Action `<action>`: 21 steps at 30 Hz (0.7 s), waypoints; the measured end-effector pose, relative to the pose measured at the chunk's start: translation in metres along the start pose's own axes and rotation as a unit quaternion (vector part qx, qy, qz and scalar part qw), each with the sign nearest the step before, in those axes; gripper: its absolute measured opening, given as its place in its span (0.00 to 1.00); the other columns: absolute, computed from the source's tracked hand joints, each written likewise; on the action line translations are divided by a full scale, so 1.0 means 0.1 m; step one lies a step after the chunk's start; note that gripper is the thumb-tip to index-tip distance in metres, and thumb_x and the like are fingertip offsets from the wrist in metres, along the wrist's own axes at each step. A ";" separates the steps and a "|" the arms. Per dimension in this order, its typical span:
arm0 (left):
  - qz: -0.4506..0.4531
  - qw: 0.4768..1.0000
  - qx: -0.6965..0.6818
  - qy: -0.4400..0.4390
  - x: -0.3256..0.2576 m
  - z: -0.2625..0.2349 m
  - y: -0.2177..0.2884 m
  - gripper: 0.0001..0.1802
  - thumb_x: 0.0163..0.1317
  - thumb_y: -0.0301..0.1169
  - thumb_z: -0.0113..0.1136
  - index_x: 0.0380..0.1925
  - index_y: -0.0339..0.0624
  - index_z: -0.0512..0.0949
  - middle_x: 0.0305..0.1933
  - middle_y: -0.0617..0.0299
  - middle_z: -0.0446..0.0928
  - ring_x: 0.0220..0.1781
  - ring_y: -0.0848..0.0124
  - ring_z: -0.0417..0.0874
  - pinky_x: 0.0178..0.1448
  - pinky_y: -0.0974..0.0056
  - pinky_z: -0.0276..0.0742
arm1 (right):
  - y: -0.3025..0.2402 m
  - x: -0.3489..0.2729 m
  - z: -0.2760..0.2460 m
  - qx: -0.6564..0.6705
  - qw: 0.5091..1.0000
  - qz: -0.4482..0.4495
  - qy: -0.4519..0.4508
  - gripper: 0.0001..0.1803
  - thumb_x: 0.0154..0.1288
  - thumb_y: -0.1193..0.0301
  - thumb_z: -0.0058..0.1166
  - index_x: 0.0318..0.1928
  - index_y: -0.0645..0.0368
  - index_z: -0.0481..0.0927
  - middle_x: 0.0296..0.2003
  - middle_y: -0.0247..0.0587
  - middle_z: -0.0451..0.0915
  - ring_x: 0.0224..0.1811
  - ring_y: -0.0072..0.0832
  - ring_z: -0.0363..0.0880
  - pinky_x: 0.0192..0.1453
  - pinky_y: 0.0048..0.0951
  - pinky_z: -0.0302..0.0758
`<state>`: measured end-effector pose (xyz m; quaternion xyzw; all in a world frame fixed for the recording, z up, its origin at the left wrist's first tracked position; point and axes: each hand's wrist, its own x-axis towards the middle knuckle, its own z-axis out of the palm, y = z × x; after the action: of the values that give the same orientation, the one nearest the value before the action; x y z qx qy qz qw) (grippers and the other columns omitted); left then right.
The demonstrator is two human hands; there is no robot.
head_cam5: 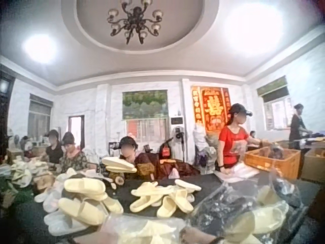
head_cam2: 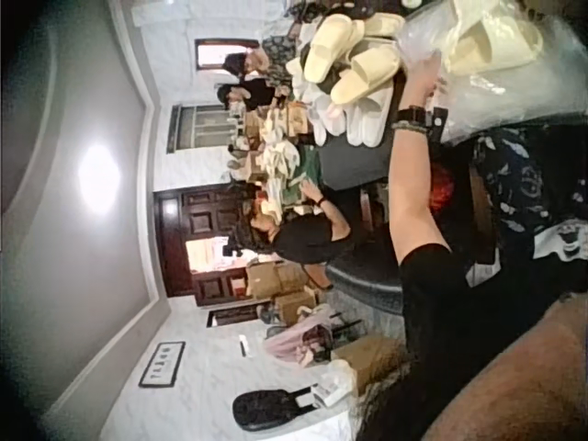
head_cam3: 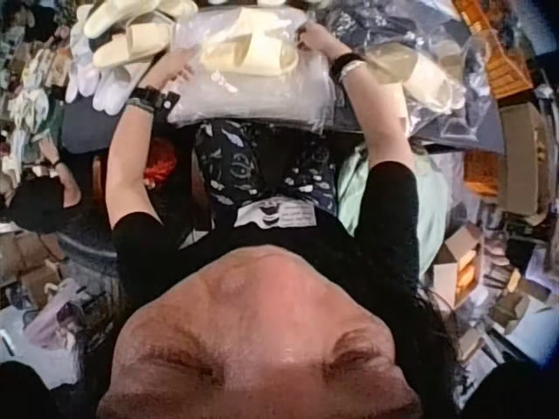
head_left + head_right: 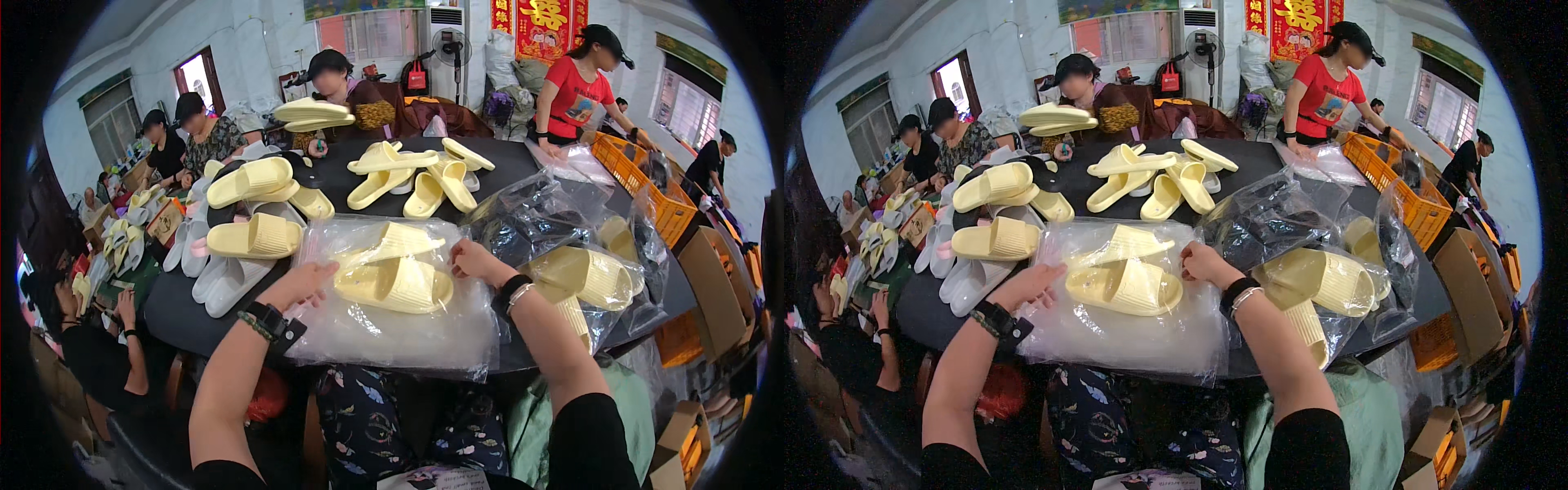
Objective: Packaging yellow and black slippers into plastic bags in a manufacturing setting.
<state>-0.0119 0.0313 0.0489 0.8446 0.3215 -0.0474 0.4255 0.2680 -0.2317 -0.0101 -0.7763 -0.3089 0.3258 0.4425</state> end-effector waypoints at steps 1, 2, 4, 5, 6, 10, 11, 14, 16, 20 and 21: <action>0.005 1.000 -0.001 -0.013 0.03 0.08 -0.01 0.36 0.66 0.56 0.53 0.55 0.29 0.72 0.31 0.52 0.80 0.23 0.70 0.79 0.26 0.67 0.76 | 0.10 0.04 -0.05 0.000 1.000 0.000 0.005 0.20 0.62 0.81 0.40 0.56 0.65 0.68 0.44 0.44 0.78 0.35 0.30 0.81 0.38 0.29 0.80; 0.040 0.999 -0.020 -0.015 0.07 0.17 0.00 0.25 0.66 0.48 0.56 0.45 0.32 0.75 0.26 0.56 0.79 0.23 0.71 0.80 0.27 0.67 0.75 | 0.24 0.09 -0.09 0.110 0.994 -0.007 0.000 0.24 0.61 0.82 0.41 0.60 0.64 0.64 0.45 0.45 0.78 0.34 0.30 0.80 0.38 0.28 0.79; 0.077 0.996 -0.034 0.002 0.14 0.24 -0.18 0.22 0.66 0.44 0.57 0.43 0.33 0.76 0.25 0.57 0.79 0.23 0.71 0.79 0.27 0.67 0.75 | 0.25 0.14 -0.06 0.220 0.975 -0.020 -0.016 0.29 0.60 0.83 0.41 0.65 0.64 0.60 0.47 0.46 0.78 0.33 0.29 0.79 0.38 0.28 0.78; 0.114 0.992 -0.050 0.017 0.18 0.24 -0.27 0.18 0.66 0.41 0.59 0.40 0.33 0.76 0.24 0.58 0.78 0.23 0.72 0.79 0.28 0.67 0.75 | 0.19 0.13 -0.03 0.177 0.984 -0.012 -0.021 0.35 0.60 0.83 0.42 0.69 0.61 0.53 0.48 0.46 0.78 0.33 0.29 0.78 0.38 0.28 0.78; 0.113 0.992 -0.049 0.018 0.20 0.23 -0.31 0.18 0.66 0.41 0.59 0.40 0.33 0.76 0.24 0.58 0.78 0.23 0.72 0.79 0.28 0.67 0.75 | 0.14 0.09 -0.02 0.135 0.991 -0.002 -0.023 0.41 0.60 0.83 0.43 0.73 0.59 0.45 0.49 0.46 0.78 0.33 0.29 0.78 0.38 0.28 0.77; 0.106 0.985 -0.132 0.011 0.21 0.24 -0.31 0.14 0.67 0.37 0.55 0.35 0.35 0.76 0.28 0.59 0.79 0.30 0.71 0.81 0.34 0.66 0.77 | 0.03 -0.03 0.00 0.144 0.990 -0.005 -0.005 0.48 0.60 0.83 0.46 0.75 0.52 0.34 0.44 0.48 0.79 0.32 0.28 0.78 0.37 0.29 0.77; 0.112 0.980 -0.164 0.027 0.18 0.24 -0.28 0.13 0.68 0.36 0.53 0.33 0.36 0.76 0.29 0.59 0.79 0.33 0.70 0.81 0.36 0.66 0.77 | -0.01 -0.06 -0.04 0.130 0.991 0.015 -0.003 0.50 0.61 0.82 0.46 0.75 0.48 0.31 0.42 0.48 0.79 0.31 0.28 0.78 0.37 0.30 0.77; 0.125 0.948 -0.291 -0.006 0.05 0.19 -0.11 0.15 0.69 0.38 0.51 0.33 0.36 0.76 0.33 0.57 0.79 0.32 0.69 0.82 0.33 0.65 0.78 | 0.10 -0.03 -0.15 0.147 0.989 0.031 -0.006 0.52 0.61 0.82 0.47 0.75 0.43 0.28 0.37 0.47 0.79 0.29 0.28 0.78 0.35 0.31 0.78; 0.131 0.943 -0.303 -0.030 0.00 0.05 -0.22 0.18 0.70 0.41 0.49 0.34 0.36 0.76 0.34 0.56 0.79 0.32 0.67 0.82 0.34 0.64 0.78 | 0.03 -0.04 -0.03 0.134 0.991 0.025 0.007 0.50 0.62 0.81 0.47 0.75 0.42 0.33 0.35 0.45 0.79 0.28 0.29 0.79 0.34 0.32 0.79; 0.065 0.904 -0.401 -0.132 -0.15 -0.12 -0.07 0.27 0.70 0.53 0.46 0.43 0.35 0.74 0.38 0.53 0.77 0.31 0.62 0.83 0.36 0.62 0.80 | 0.09 0.04 0.07 0.056 0.986 -0.058 0.144 0.36 0.65 0.76 0.48 0.71 0.52 0.48 0.38 0.48 0.78 0.31 0.29 0.81 0.32 0.31 0.81; 0.066 0.903 -0.403 -0.134 -0.17 -0.12 0.08 0.27 0.70 0.53 0.46 0.43 0.35 0.74 0.38 0.53 0.77 0.31 0.62 0.83 0.36 0.62 0.80 | 0.28 0.13 0.02 -0.002 0.964 -0.131 0.233 0.31 0.66 0.72 0.50 0.67 0.58 0.55 0.38 0.49 0.77 0.31 0.30 0.81 0.31 0.31 0.81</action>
<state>-0.0229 0.0282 0.0677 0.6058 0.1965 0.0023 0.7710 0.2795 -0.2324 -0.0390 -0.7846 -0.2970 0.0741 0.5392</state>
